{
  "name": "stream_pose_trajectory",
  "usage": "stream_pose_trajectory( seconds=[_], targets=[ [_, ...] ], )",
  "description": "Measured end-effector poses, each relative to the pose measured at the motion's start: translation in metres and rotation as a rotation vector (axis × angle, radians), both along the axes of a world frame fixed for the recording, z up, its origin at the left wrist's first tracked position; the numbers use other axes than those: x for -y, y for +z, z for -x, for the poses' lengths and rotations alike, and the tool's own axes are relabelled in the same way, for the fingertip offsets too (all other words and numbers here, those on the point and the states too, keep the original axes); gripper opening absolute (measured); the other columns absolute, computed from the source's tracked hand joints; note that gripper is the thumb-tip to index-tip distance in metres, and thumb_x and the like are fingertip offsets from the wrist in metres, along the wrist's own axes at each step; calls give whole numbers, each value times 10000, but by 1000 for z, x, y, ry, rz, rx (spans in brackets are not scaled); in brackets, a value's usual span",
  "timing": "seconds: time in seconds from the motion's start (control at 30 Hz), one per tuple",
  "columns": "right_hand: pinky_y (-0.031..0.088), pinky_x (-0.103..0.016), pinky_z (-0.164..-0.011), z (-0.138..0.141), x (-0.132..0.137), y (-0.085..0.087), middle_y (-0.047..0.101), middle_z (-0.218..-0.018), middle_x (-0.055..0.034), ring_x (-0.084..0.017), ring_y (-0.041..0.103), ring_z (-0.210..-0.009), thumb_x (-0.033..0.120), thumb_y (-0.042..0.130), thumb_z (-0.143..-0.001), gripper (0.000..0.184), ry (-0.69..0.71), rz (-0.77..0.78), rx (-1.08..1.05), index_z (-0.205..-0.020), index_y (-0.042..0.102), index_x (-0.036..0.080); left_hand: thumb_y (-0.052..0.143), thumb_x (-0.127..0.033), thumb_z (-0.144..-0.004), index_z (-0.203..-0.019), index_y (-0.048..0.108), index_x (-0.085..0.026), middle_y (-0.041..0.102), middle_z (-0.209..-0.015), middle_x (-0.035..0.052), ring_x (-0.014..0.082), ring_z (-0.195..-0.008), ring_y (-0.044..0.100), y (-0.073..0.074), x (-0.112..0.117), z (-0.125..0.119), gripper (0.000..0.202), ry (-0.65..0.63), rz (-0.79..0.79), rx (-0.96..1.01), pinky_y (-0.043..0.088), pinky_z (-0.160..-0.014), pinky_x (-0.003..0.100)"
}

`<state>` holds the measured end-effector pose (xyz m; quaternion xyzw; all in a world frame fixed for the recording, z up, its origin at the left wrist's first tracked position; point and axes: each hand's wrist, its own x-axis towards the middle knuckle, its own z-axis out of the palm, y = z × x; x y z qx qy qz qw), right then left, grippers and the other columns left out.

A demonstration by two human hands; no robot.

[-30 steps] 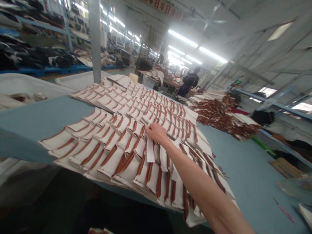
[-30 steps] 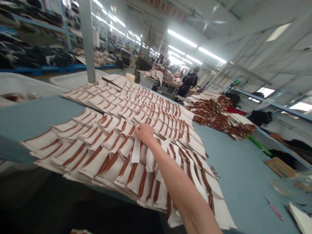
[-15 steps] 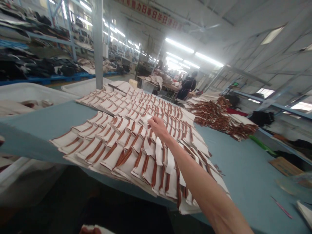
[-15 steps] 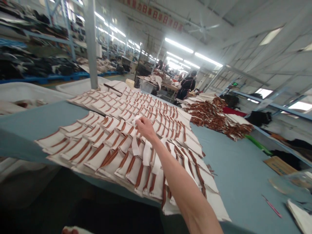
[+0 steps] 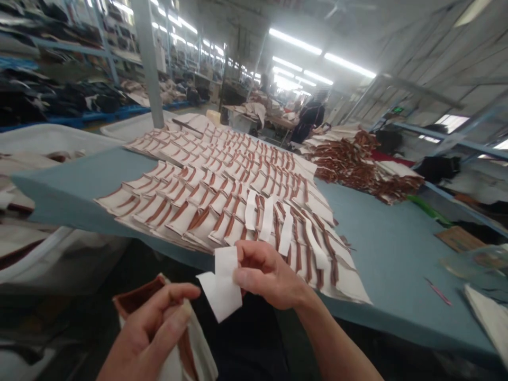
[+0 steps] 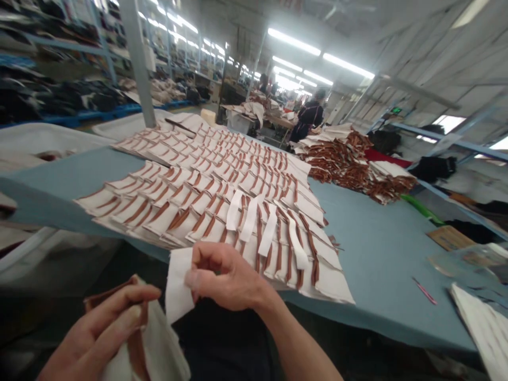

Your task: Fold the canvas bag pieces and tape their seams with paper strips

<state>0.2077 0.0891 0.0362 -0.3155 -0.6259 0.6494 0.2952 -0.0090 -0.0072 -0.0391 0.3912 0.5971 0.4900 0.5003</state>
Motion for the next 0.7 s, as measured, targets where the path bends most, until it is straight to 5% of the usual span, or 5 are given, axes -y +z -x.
stream_pose_trajectory(
  seconds=[0.13, 0.33, 0.5, 0.7],
  targets=[
    [452, -204, -561, -13, 31, -10, 614, -645, 56, -105, 541, -577, 525, 852, -898, 439, 133, 56, 65, -786, 536, 242, 977, -658, -721, -923, 838, -221, 815, -757, 42, 219, -615, 736, 28, 6, -21, 501, -148, 134, 238, 573, -573, 254],
    [413, -210, -569, -29, 61, -24, 601, -685, 51, -101, 520, -604, 299, 677, -886, 191, 130, 41, 100, -779, 531, 238, 1001, -558, -711, -744, 721, -208, 666, -571, -23, 115, -444, 561, 40, 23, -37, 449, -241, 137, 216, 375, -448, 173],
    [401, -241, -602, -29, 79, -24, 577, -715, 51, -118, 480, -647, 373, 728, -912, 247, 31, 6, 33, -797, 557, 236, 949, -555, -754, -698, 691, -213, 616, -578, -36, 104, -469, 524, 49, 38, -43, 432, -157, 103, 110, 388, -455, 182],
    [520, -301, -797, -18, 103, -29, 694, -869, 5, -158, 595, -793, 562, 799, -943, 368, -187, -50, -112, -924, 680, 213, 958, -546, -742, -717, 657, -217, 637, -585, -38, 107, -486, 524, 56, 50, -48, 446, -61, 91, 77, 397, -458, 181]
  ],
)
